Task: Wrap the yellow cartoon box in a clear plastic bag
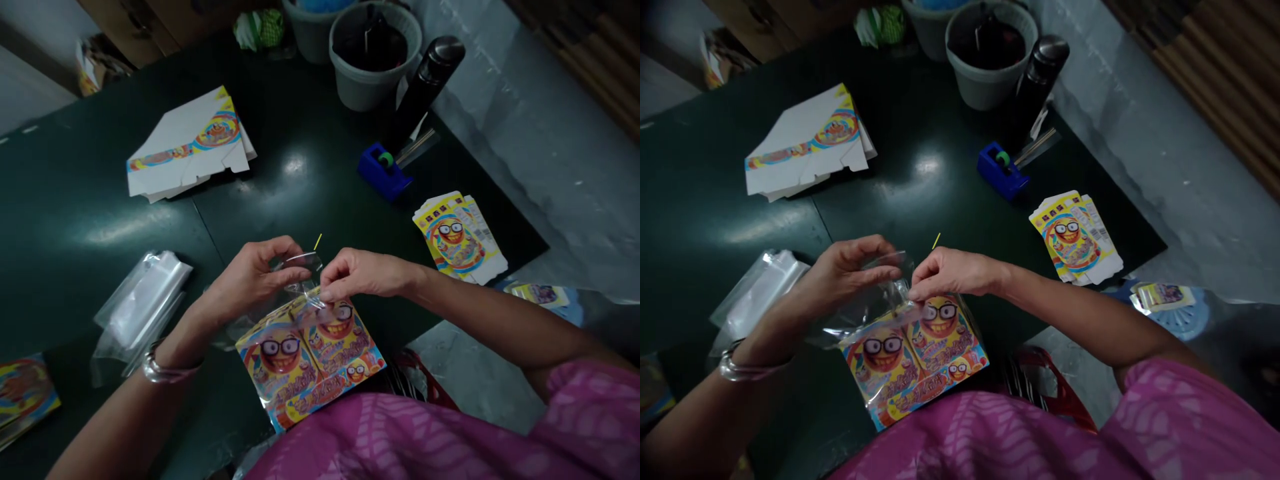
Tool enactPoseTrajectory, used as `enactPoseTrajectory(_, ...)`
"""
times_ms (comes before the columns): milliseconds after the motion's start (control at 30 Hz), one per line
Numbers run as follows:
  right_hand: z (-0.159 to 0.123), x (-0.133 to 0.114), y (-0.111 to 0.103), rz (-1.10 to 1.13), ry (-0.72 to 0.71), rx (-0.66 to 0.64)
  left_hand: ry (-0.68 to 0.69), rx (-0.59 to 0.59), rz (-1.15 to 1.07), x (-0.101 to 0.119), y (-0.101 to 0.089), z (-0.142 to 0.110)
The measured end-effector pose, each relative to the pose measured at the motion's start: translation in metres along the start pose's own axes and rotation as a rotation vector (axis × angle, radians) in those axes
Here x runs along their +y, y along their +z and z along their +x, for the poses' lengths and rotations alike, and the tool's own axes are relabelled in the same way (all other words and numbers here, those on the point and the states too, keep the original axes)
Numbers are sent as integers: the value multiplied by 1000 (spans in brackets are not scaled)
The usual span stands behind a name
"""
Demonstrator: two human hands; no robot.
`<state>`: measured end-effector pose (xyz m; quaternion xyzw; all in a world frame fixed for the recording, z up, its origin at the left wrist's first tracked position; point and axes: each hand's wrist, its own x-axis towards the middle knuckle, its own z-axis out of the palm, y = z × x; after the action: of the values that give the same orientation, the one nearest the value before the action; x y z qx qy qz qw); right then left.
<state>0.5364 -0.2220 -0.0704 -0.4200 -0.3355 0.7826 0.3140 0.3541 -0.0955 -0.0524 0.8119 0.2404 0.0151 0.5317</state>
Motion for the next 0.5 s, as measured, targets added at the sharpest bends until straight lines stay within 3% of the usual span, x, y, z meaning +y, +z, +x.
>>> enactPoseTrajectory(100, 4, 1, 0, 3, -8, 112, 220, 320, 278, 17, 0, -14)
enactPoseTrajectory(133, 4, 1, 1, 2, -12, 137, 283, 373, 319, 23, 3, -20)
enactPoseTrajectory(167, 5, 0, 2, 2, -11, 147, 328, 367, 320, 27, 7, -26)
enactPoseTrajectory(300, 8, -4, 9, 35, -18, 187, 379, 165, 261, 32, 29, -39)
enactPoseTrajectory(500, 10, 1, 25, 381, -7, 210, 450, 237, 477, 22, 33, -42)
